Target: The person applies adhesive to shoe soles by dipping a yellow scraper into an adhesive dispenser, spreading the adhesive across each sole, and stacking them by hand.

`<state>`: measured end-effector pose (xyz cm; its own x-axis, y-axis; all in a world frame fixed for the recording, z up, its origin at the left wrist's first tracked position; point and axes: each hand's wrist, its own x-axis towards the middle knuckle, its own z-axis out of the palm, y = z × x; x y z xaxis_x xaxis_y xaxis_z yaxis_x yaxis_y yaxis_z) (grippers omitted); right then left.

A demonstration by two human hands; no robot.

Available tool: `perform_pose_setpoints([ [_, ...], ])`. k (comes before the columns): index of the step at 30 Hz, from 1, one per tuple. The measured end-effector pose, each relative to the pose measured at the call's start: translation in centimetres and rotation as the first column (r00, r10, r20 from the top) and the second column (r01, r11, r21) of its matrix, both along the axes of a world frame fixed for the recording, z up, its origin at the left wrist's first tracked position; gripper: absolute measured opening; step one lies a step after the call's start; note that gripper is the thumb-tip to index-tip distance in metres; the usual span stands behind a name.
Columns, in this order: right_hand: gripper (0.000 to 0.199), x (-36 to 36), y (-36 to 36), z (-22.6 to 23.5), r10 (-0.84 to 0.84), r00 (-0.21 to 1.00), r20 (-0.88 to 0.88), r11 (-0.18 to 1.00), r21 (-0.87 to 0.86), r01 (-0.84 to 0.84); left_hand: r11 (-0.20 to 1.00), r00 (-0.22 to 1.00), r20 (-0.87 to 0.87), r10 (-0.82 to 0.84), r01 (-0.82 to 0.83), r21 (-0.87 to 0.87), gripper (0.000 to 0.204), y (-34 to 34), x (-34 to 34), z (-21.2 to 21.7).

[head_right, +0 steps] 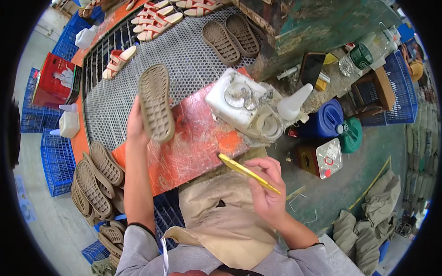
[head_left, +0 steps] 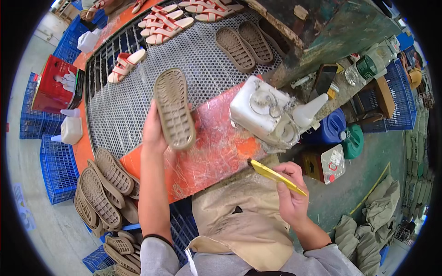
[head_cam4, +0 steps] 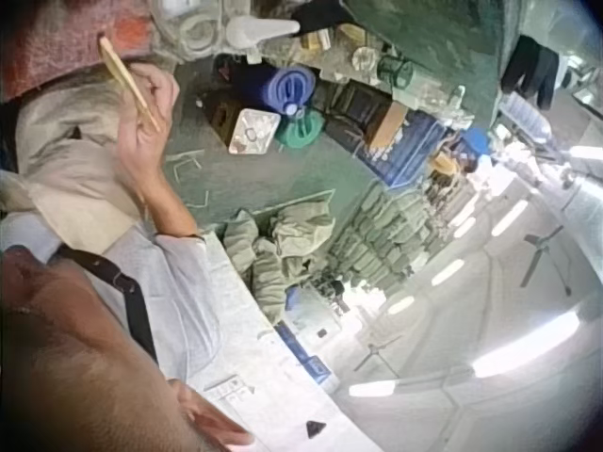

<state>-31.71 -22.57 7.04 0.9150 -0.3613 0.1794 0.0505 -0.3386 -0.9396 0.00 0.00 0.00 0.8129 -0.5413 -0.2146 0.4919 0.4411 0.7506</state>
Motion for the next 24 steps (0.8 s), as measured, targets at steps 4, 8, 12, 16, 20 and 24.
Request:
perform_pose_setpoints([
  [4,0.021,-0.3,-0.4,0.4,-0.089,0.978,-0.187,0.986,0.12,0.112,0.995,0.974,-0.202,0.1,-0.095,0.035,0.054,-5.7,8.8,-6.2],
  [8,0.021,0.2,0.1,1.1,-0.154,0.951,-0.269,0.962,0.179,0.207,0.949,0.98,-0.113,0.162,-0.123,0.292,0.046,-12.5,13.3,-7.8],
  [12,0.021,0.1,0.4,0.8,-0.144,0.947,-0.288,0.955,0.211,0.209,0.439,0.705,0.677,-0.21,-0.551,0.71,0.032,-14.2,12.3,-7.9],
  [16,0.021,0.1,0.5,-0.9,-0.211,0.947,-0.244,0.933,0.237,0.269,0.18,0.625,0.676,-0.39,-0.668,0.722,0.025,-7.6,5.2,-4.9],
  [20,0.021,0.1,0.9,-1.5,-0.166,0.96,-0.224,0.941,0.255,0.222,-0.252,0.451,0.771,-0.45,-0.892,0.375,0.018,10.0,-2.4,-0.7],
  [24,0.021,-0.5,1.4,-1.9,-0.133,0.968,-0.214,0.96,0.216,0.179,-0.815,0.736,0.561,-0.379,-0.552,0.174,0.027,21.2,-8.8,5.6],
])
